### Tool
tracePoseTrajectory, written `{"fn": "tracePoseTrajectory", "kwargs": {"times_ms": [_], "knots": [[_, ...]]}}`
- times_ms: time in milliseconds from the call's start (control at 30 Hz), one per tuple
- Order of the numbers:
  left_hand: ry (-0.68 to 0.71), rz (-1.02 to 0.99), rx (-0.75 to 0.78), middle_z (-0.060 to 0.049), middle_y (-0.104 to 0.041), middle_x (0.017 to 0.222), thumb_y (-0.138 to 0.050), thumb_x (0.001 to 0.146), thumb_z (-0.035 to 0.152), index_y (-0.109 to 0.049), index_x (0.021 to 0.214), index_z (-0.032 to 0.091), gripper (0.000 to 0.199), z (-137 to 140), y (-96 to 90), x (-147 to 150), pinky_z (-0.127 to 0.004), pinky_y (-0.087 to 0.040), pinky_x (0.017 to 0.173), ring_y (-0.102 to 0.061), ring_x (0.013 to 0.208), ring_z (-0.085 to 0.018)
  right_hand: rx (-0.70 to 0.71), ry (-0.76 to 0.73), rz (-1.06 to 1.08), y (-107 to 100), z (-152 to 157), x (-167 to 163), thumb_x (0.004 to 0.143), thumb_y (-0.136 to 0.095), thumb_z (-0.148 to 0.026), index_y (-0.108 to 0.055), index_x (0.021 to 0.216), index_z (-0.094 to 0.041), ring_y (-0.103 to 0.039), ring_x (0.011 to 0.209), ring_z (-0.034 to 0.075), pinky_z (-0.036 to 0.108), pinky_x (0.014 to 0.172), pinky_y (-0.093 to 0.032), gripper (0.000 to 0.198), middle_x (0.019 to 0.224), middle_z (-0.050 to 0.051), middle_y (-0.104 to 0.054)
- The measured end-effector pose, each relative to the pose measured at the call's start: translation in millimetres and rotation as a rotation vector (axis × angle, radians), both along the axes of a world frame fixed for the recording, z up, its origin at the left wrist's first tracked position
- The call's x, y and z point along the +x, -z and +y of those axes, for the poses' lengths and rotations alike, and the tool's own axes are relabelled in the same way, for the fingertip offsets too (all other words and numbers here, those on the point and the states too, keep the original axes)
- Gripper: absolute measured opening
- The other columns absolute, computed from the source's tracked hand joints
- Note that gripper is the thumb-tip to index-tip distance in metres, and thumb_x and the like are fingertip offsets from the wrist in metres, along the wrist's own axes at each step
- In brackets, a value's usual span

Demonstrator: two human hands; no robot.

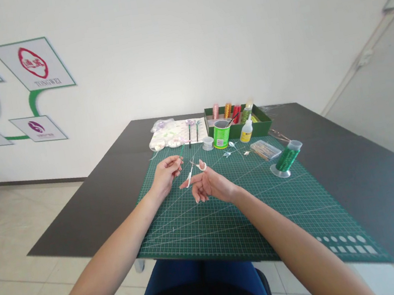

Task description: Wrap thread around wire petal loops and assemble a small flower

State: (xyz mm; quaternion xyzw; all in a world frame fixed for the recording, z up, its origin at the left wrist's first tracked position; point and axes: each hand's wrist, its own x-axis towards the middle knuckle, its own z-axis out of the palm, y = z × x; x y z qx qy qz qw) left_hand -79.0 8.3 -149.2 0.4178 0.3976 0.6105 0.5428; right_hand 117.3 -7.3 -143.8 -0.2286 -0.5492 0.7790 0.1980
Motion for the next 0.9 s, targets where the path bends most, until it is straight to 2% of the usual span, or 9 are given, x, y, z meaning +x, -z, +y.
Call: {"fn": "tracePoseTrajectory", "kwargs": {"times_ms": [133,300,433,567,667,767,900], "knots": [[0.006,-0.001,0.012,-0.005,-0.070,0.079,-0.088,0.064,0.030,-0.075,0.088,0.011,0.033,0.4,0.5,-0.5,-0.019,-0.036,0.050,-0.051,0.058,-0.006,-0.005,0.007,-0.011,1.8,-0.1,-1.4,0.094,-0.019,-0.086,-0.075,0.113,-0.006,-0.054,0.045,0.013,0.023,0.045,-0.037,0.099,0.060,0.008,-0.070],[0.016,0.004,0.019,-0.005,-0.070,0.081,-0.088,0.065,0.030,-0.075,0.089,0.011,0.033,0.2,1.2,-1.3,-0.019,-0.038,0.050,-0.052,0.058,-0.007,0.018,0.108,-0.013,2.1,0.0,-3.8,0.097,-0.025,-0.082,-0.075,0.107,-0.009,-0.052,0.044,0.012,0.023,0.044,-0.037,0.089,0.056,0.005,-0.067],[0.016,-0.010,0.008,-0.005,-0.071,0.082,-0.089,0.065,0.029,-0.075,0.089,0.012,0.032,1.0,2.1,-1.0,-0.020,-0.038,0.051,-0.054,0.060,-0.007,0.103,0.201,-0.002,1.7,-2.3,-3.7,0.097,-0.040,-0.075,-0.076,0.094,-0.011,-0.045,0.041,0.011,0.023,0.042,-0.031,0.073,0.051,0.002,-0.061],[0.017,-0.025,0.017,-0.006,-0.071,0.082,-0.089,0.065,0.030,-0.075,0.089,0.012,0.033,3.8,3.5,-1.5,-0.020,-0.035,0.049,-0.054,0.060,-0.008,0.231,0.355,0.012,2.5,-4.1,-3.6,0.091,-0.063,-0.066,-0.073,0.082,-0.013,-0.039,0.040,0.008,0.022,0.041,-0.024,0.054,0.044,-0.003,-0.051],[0.013,-0.026,0.020,-0.005,-0.071,0.081,-0.090,0.064,0.031,-0.074,0.089,0.012,0.035,5.5,4.0,-2.1,-0.020,-0.035,0.049,-0.054,0.059,-0.008,0.273,0.395,0.026,2.5,-3.1,-3.1,0.088,-0.068,-0.066,-0.069,0.075,-0.015,-0.036,0.039,0.008,0.022,0.041,-0.023,0.052,0.041,-0.005,-0.047],[0.004,-0.026,0.011,-0.004,-0.070,0.079,-0.090,0.063,0.031,-0.074,0.088,0.012,0.035,5.4,3.1,-2.7,-0.019,-0.034,0.048,-0.053,0.058,-0.007,0.248,0.356,0.024,0.4,-1.7,-0.5,0.090,-0.061,-0.071,-0.069,0.074,-0.016,-0.037,0.037,0.008,0.022,0.039,-0.024,0.058,0.042,-0.004,-0.049],[-0.007,-0.041,0.018,-0.005,-0.070,0.080,-0.090,0.063,0.029,-0.074,0.089,0.012,0.035,3.7,0.4,-4.2,-0.019,-0.035,0.049,-0.053,0.059,-0.007,0.163,0.067,-0.029,-4.6,-1.3,5.6,0.095,-0.042,-0.078,-0.074,0.089,-0.011,-0.048,0.041,0.010,0.022,0.040,-0.034,0.074,0.054,0.002,-0.062]]}}
